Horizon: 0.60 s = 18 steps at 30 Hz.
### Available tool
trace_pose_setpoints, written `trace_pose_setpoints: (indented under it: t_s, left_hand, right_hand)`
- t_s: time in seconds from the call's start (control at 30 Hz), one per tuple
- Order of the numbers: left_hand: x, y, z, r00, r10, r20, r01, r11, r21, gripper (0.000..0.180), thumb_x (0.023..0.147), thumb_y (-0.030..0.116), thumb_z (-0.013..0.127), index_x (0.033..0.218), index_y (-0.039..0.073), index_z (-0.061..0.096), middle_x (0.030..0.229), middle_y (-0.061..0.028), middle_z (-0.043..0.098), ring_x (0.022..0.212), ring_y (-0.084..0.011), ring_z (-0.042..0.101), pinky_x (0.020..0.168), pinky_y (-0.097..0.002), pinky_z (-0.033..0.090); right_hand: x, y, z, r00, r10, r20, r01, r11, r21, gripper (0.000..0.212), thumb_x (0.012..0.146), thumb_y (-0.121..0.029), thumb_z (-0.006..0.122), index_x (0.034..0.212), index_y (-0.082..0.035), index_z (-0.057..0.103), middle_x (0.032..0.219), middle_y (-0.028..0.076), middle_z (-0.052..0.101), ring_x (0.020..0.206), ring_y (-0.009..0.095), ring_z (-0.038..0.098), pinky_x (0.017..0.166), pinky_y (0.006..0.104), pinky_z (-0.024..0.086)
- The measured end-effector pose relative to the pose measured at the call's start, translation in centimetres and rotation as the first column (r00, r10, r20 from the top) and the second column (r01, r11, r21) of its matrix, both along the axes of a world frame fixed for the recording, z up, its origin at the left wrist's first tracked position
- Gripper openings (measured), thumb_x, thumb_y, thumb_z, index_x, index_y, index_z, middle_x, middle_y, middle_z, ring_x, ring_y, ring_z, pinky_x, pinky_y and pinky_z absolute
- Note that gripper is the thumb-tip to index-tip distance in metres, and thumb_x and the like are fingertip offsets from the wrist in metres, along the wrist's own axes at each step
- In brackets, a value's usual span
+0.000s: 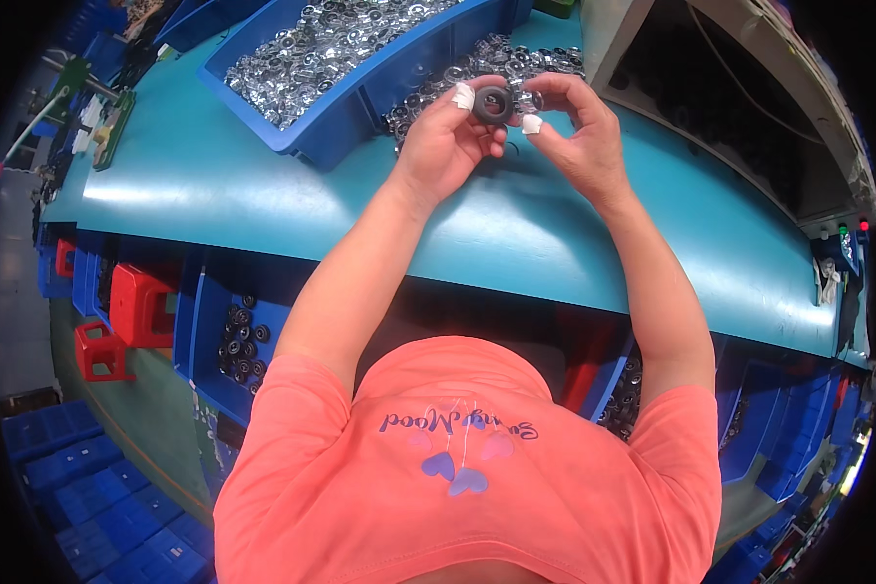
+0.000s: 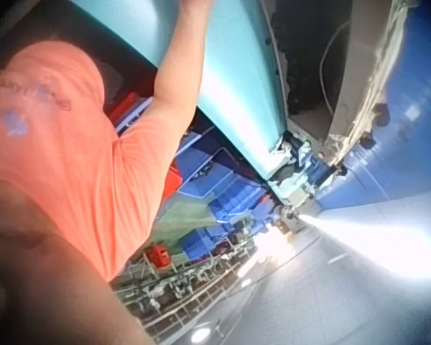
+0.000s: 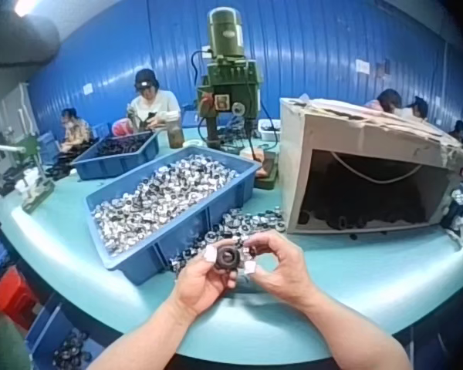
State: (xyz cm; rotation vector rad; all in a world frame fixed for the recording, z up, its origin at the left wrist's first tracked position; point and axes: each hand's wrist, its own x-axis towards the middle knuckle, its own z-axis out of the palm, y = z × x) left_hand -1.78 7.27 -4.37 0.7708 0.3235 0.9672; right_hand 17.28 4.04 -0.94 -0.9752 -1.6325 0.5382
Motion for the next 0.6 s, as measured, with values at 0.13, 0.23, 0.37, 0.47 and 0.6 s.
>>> trace_pose_setpoints:
  t_s: [0.13,0.23,0.37,0.47,0.6]
  left_hand:
    - [0.1,0.1,-0.3,1.0,-0.017,0.023,0.016,0.999,0.035,0.042,0.105,0.032,0.042,0.135,0.003,0.051,0.113,-0.0119,0.065,0.09,-0.02,0.062,0.072,-0.0323,0.052]
    - [0.4,0.0,-0.2,0.999,-0.011,-0.036,0.014,0.997,0.08,0.042,0.105,0.03,0.043,0.136,0.003,0.05,0.114,-0.0112,0.064,0.096,-0.0212,0.064,0.073,-0.0334,0.052]
    - [0.6,-0.5,0.1,0.995,0.054,-0.086,-0.047,0.996,0.073,0.037,0.104,0.026,0.045,0.132,0.002,0.052,0.114,-0.0114,0.064,0.101,-0.0222,0.064,0.077,-0.0343,0.053]
    - [0.6,-0.4,0.0,0.988,0.095,-0.119,-0.085,0.992,0.091,0.032,0.104,0.024,0.048,0.126,0.002,0.053,0.112,-0.0103,0.064,0.097,-0.0205,0.064,0.077,-0.0337,0.053]
    - [1.4,-1.1,0.7,0.968,0.169,-0.185,-0.143,0.979,0.143,0.029,0.103,0.023,0.052,0.121,0.001,0.054,0.105,-0.0072,0.064,0.088,-0.0159,0.062,0.076,-0.032,0.053]
  right_hand:
    - [-0.6,-0.5,0.4,0.999,-0.005,0.042,0.004,0.999,0.031,0.031,0.073,-0.005,0.075,0.104,-0.005,0.069,0.101,0.005,0.068,0.089,0.016,0.066,0.082,0.0291,0.054]
    - [-0.7,-0.5,0.5,0.993,-0.021,0.113,0.008,0.993,0.117,0.03,0.072,-0.006,0.076,0.102,-0.006,0.07,0.097,0.004,0.068,0.086,0.016,0.065,0.08,0.0289,0.055]
    - [-0.7,-0.6,0.7,0.977,-0.062,0.203,0.036,0.991,0.13,0.03,0.07,-0.005,0.077,0.1,-0.006,0.071,0.095,0.004,0.067,0.081,0.016,0.065,0.076,0.0288,0.055]
    - [-1.0,-1.0,0.8,0.986,-0.052,0.157,0.044,0.997,0.057,0.031,0.069,-0.002,0.076,0.1,-0.006,0.071,0.092,0.004,0.066,0.078,0.016,0.065,0.073,0.0282,0.055]
    - [-1.2,-1.3,0.7,0.98,-0.102,0.17,0.1,0.995,0.022,0.031,0.069,0.001,0.075,0.099,-0.006,0.071,0.088,0.005,0.064,0.075,0.015,0.065,0.07,0.0275,0.055]
